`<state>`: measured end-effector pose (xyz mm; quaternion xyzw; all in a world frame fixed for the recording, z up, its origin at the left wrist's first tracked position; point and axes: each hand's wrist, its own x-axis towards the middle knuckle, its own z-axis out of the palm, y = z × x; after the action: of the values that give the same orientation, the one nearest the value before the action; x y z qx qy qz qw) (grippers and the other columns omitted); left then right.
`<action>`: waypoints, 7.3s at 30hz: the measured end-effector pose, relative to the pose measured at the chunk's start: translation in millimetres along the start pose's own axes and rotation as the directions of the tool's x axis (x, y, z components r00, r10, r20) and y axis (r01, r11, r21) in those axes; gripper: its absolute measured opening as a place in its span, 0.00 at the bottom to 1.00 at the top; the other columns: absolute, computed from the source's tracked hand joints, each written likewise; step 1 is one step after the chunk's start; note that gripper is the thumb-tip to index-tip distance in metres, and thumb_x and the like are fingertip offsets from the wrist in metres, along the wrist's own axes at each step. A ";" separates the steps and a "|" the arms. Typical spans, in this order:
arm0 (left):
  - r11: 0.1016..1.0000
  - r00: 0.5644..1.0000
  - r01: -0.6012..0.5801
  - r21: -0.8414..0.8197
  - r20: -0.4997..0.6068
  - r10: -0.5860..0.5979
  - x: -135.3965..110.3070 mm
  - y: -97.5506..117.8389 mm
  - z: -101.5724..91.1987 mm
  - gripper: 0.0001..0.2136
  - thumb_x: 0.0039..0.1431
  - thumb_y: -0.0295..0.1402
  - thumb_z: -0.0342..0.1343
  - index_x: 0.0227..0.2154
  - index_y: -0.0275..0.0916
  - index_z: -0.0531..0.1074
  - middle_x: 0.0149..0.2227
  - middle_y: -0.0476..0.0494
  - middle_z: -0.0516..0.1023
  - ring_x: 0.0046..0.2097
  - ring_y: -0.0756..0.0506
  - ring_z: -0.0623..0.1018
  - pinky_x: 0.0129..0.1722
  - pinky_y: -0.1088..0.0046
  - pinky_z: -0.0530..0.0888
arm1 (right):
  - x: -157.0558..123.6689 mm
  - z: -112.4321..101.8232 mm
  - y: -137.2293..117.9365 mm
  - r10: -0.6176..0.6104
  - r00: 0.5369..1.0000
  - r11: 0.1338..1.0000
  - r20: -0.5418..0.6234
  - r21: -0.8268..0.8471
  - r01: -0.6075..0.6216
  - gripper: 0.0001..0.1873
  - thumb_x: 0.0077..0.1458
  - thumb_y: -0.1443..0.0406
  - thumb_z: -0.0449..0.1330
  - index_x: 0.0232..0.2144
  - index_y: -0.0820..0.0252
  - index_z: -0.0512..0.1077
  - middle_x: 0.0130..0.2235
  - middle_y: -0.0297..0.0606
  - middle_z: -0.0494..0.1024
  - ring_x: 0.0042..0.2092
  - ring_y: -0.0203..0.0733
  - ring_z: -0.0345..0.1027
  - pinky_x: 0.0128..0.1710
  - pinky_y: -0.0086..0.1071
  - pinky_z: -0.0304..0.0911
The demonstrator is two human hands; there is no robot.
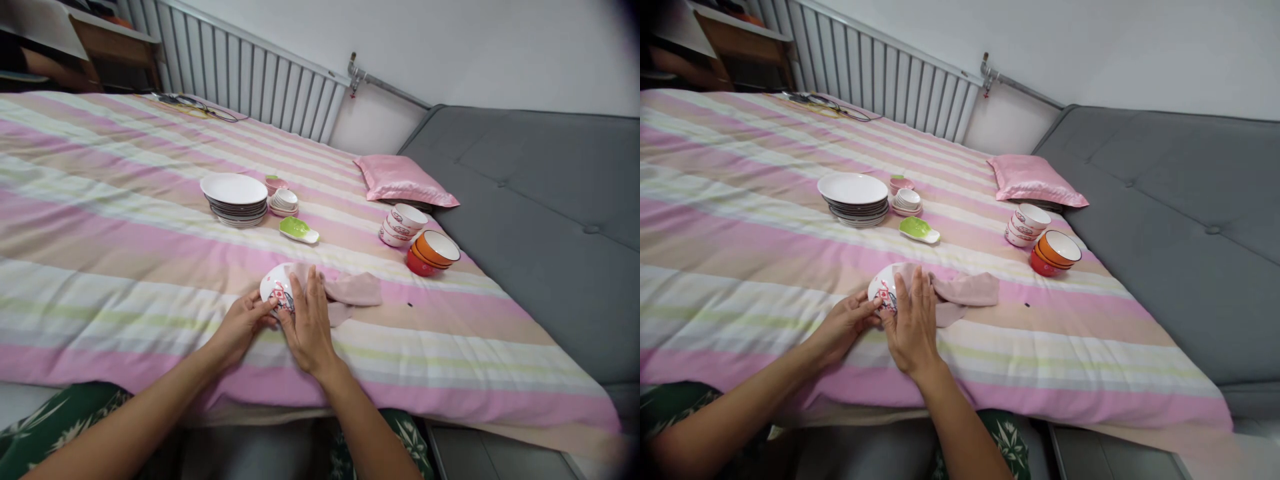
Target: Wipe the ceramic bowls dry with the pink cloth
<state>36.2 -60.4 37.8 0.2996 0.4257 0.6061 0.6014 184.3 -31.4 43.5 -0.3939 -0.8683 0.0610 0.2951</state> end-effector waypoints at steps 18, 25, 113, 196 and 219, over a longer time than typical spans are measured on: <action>0.888 0.972 0.099 -0.449 -0.148 -0.183 2.3 18.7 3.2 0.06 0.58 0.18 0.53 0.32 0.30 0.74 0.26 0.48 0.77 0.23 0.54 0.77 0.21 0.88 0.75 | -6.7 3.9 -15.0 -0.108 0.994 0.992 0.015 -0.066 0.109 0.34 0.61 0.57 0.51 0.65 0.59 0.46 0.69 0.45 0.39 0.69 0.55 0.27 0.63 0.57 0.38; 0.834 0.944 0.093 -0.544 -0.218 -0.248 3.8 29.1 6.5 0.10 0.64 0.20 0.45 0.35 0.29 0.73 0.26 0.45 0.78 0.22 0.54 0.77 0.19 0.90 0.74 | -7.8 6.3 -18.3 -0.053 0.992 0.998 -0.118 -0.033 0.049 0.31 0.61 0.60 0.50 0.64 0.62 0.50 0.66 0.45 0.52 0.66 0.51 0.40 0.62 0.49 0.47; 0.840 0.950 0.300 -0.453 0.061 -0.306 -3.2 24.0 3.7 0.25 0.65 0.44 0.44 0.58 0.32 0.63 0.40 0.34 0.81 0.41 0.39 0.81 0.49 0.57 0.74 | 5.1 0.6 -5.5 0.396 0.917 0.193 0.039 0.973 -0.125 0.26 0.63 0.57 0.50 0.62 0.53 0.55 0.60 0.38 0.66 0.64 0.39 0.51 0.66 0.43 0.39; 0.386 0.780 -0.406 0.828 0.094 0.619 -1.3 23.0 -14.2 0.45 0.37 0.27 0.64 0.62 0.36 0.54 0.61 0.35 0.61 0.61 0.32 0.62 0.61 0.59 0.58 | 25.0 -82.0 94.5 0.834 0.366 0.331 -0.413 0.905 0.267 0.16 0.56 0.53 0.52 0.43 0.51 0.71 0.46 0.30 0.76 0.48 0.34 0.70 0.51 0.32 0.64; 0.116 0.700 -0.382 0.917 0.205 0.685 3.9 18.1 -20.0 0.42 0.40 0.31 0.61 0.61 0.34 0.51 0.58 0.32 0.65 0.58 0.33 0.68 0.55 0.55 0.69 | 13.9 -22.7 41.5 0.246 0.924 0.779 0.292 0.508 -0.368 0.35 0.34 0.62 0.70 0.47 0.56 0.63 0.42 0.40 0.73 0.40 0.43 0.68 0.39 0.38 0.66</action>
<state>9.7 -58.2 44.0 0.6272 0.6232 0.4671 -0.0029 216.8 4.1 54.5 -0.4196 -0.7627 0.3982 0.2893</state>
